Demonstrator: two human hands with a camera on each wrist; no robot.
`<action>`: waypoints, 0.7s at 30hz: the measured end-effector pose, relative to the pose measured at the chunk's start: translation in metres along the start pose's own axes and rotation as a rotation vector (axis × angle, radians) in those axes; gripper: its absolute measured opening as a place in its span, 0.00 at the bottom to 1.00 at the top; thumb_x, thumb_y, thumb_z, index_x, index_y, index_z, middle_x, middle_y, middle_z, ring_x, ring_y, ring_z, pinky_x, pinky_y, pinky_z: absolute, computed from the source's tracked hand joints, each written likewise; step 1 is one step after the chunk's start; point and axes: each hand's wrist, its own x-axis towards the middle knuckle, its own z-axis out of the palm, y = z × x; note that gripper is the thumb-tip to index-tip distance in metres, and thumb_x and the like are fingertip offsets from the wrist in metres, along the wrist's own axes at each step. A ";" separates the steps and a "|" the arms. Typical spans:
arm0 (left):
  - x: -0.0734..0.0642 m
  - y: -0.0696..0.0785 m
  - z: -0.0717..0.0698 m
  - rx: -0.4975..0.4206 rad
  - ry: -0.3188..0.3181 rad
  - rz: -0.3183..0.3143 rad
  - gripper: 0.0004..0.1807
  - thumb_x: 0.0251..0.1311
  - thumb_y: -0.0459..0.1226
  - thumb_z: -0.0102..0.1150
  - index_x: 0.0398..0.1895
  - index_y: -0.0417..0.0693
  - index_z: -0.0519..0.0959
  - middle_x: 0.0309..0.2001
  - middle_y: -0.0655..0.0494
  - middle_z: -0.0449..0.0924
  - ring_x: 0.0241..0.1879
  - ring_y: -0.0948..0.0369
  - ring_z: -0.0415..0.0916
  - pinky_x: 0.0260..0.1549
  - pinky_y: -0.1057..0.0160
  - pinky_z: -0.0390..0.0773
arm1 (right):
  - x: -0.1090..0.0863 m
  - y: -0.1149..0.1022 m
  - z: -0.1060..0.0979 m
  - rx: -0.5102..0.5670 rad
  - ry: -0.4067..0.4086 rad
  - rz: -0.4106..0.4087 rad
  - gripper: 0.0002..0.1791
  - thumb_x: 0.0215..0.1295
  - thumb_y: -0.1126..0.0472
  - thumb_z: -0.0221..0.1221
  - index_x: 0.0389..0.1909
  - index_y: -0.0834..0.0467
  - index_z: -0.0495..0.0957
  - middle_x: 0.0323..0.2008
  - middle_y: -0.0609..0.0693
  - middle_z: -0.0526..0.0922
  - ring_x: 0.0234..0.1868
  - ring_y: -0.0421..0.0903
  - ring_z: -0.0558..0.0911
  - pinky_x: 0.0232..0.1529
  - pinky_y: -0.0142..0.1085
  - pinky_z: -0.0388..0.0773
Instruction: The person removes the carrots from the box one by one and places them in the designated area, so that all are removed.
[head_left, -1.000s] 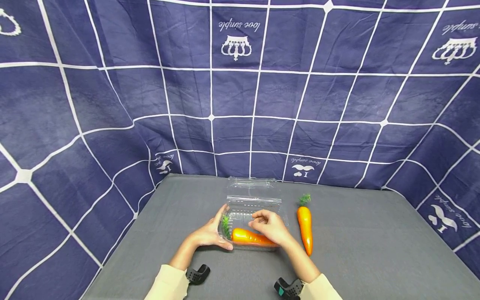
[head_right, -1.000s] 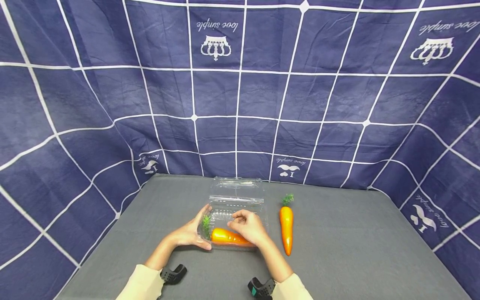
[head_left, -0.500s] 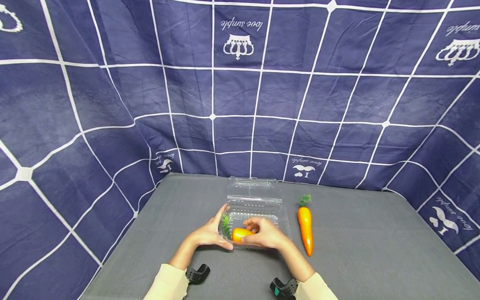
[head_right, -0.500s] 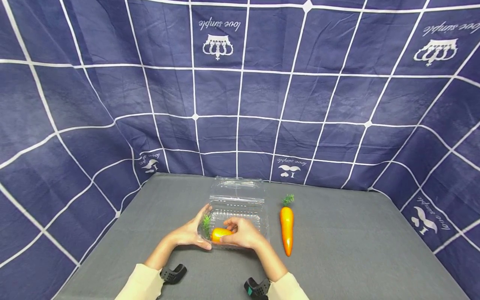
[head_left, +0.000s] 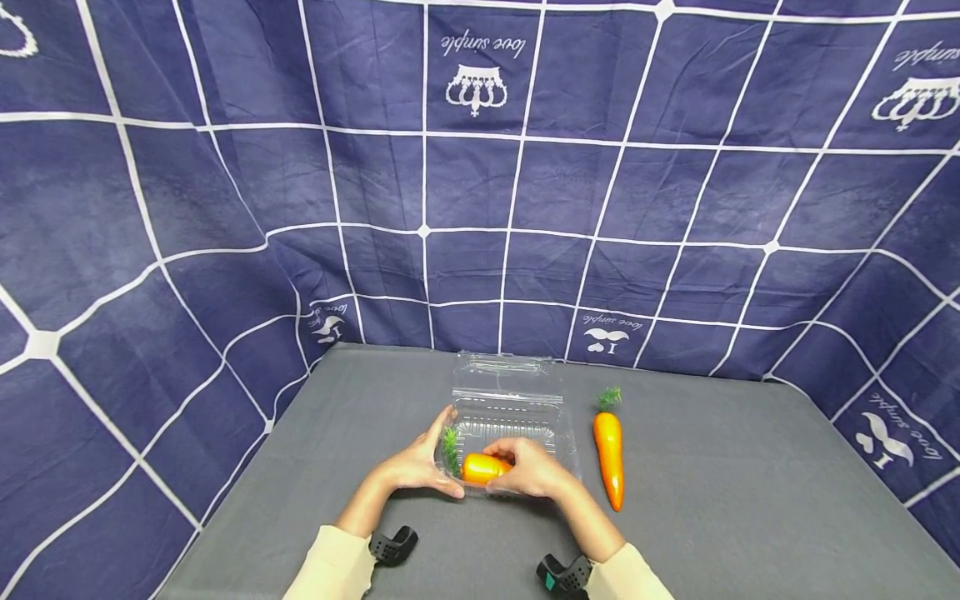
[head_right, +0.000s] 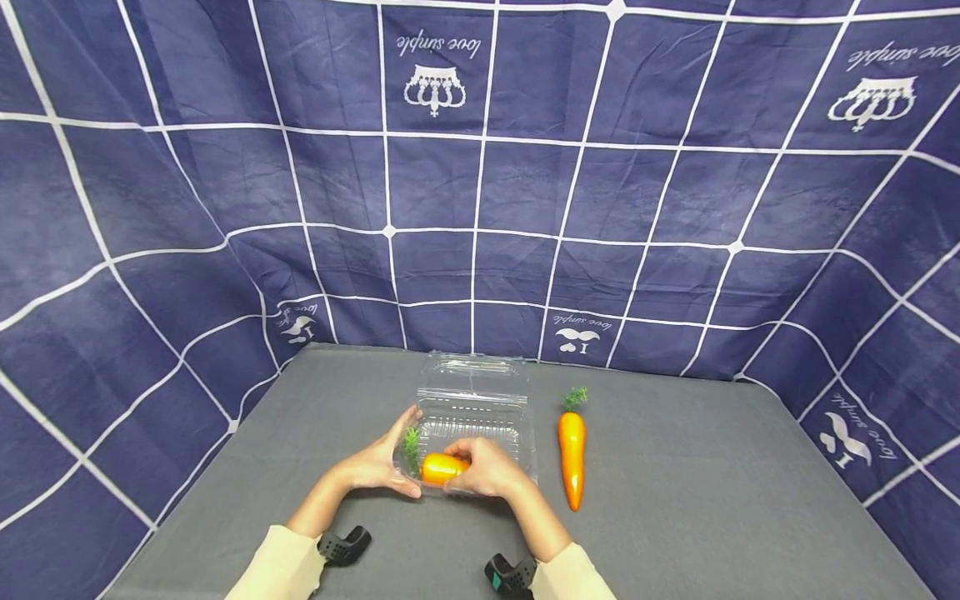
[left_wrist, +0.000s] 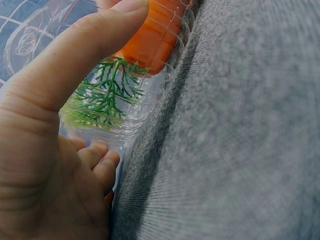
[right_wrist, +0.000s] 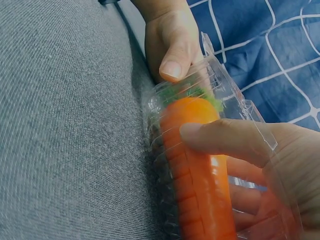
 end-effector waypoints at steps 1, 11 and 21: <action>0.000 0.000 0.000 -0.002 0.000 0.002 0.74 0.33 0.39 0.84 0.77 0.39 0.36 0.75 0.37 0.47 0.71 0.39 0.48 0.66 0.38 0.51 | 0.000 0.000 0.000 -0.003 0.000 -0.007 0.23 0.43 0.63 0.75 0.43 0.62 0.83 0.37 0.47 0.84 0.37 0.41 0.79 0.41 0.35 0.76; 0.000 -0.001 0.000 0.007 0.011 0.007 0.74 0.33 0.39 0.84 0.77 0.39 0.36 0.74 0.38 0.49 0.70 0.39 0.50 0.65 0.38 0.53 | -0.001 0.001 0.000 0.061 0.059 -0.004 0.23 0.46 0.65 0.73 0.46 0.65 0.82 0.39 0.51 0.84 0.39 0.46 0.80 0.43 0.38 0.77; 0.001 0.000 0.000 -0.009 0.008 -0.012 0.75 0.31 0.39 0.85 0.77 0.38 0.36 0.73 0.31 0.49 0.70 0.39 0.52 0.65 0.39 0.54 | 0.000 0.002 -0.008 0.162 0.270 -0.055 0.25 0.50 0.58 0.73 0.49 0.65 0.81 0.40 0.52 0.84 0.38 0.45 0.80 0.40 0.38 0.78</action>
